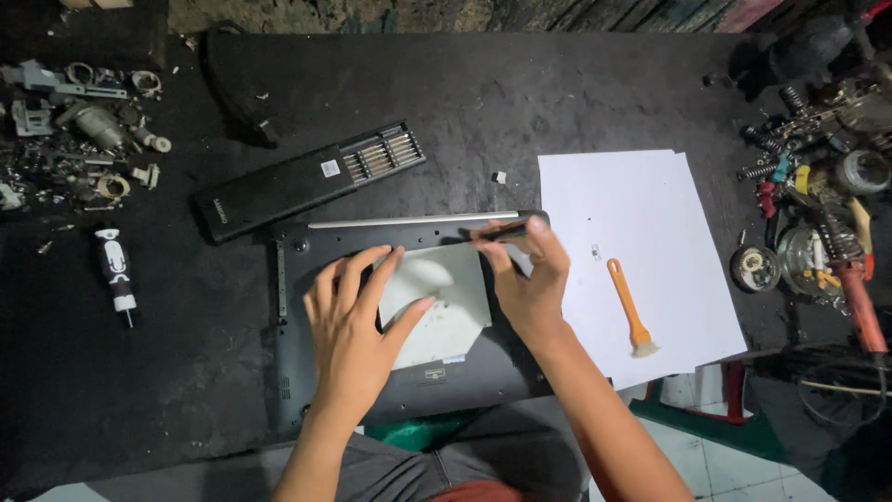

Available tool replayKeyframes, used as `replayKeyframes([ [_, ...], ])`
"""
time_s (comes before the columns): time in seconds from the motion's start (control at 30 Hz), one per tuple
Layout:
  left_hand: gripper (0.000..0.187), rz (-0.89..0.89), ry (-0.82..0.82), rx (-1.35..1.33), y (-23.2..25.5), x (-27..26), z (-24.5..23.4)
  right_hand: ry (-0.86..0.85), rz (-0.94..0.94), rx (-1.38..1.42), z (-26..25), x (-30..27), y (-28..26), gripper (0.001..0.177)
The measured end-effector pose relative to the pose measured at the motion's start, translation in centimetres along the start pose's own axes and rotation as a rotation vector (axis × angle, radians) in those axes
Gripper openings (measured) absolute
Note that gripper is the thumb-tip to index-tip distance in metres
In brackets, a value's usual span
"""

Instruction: The person uses a screwdriver to remove screws from a metal cover on the back of a laptop. They then remove the cover and set it aside. Finally, they use the screwdriver to unscrew the back panel of the laptop and lift it off, revealing the internal components.

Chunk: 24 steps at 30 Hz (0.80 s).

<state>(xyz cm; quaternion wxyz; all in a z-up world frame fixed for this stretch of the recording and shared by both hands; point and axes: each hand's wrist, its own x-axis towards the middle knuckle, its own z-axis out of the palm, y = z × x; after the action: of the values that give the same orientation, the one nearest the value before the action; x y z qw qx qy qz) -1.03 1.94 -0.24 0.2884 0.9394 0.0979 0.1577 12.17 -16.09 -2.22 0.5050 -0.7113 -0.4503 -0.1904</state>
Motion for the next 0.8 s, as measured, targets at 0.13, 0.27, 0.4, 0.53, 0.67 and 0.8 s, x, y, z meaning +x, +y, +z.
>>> replayKeyframes([
  [0.13, 0.059, -0.017, -0.023, -0.133, 0.2, 0.1, 0.1, 0.118, 0.057, -0.051, 0.6, 1.1, -0.8, 0.065],
  [0.27, 0.059, -0.016, -0.017, -0.113, 0.0, 0.1, 0.3, 0.144, 0.046, -0.137, 0.8, -1.3, 1.6, 0.060],
  [0.4, 0.059, -0.016, -0.020, -0.103, 0.1, 0.1, 0.1, 0.096, 0.049, -0.061, 0.7, 0.5, -0.4, 0.066],
  [0.53, 0.058, -0.009, -0.025, -0.095, 0.0, 0.1, 0.1, 0.139, 0.050, -0.127, 0.8, -0.7, 1.0, 0.062],
  [0.67, 0.057, -0.011, -0.033, -0.105, 0.3, 0.1, -0.2, 0.116, 0.038, -0.091, 0.4, 0.5, -0.4, 0.059],
  [0.8, 0.057, -0.003, -0.038, -0.097, 0.4, 0.0, -0.2, 0.134, 0.003, -0.124, 1.0, 0.4, -0.8, 0.055],
])
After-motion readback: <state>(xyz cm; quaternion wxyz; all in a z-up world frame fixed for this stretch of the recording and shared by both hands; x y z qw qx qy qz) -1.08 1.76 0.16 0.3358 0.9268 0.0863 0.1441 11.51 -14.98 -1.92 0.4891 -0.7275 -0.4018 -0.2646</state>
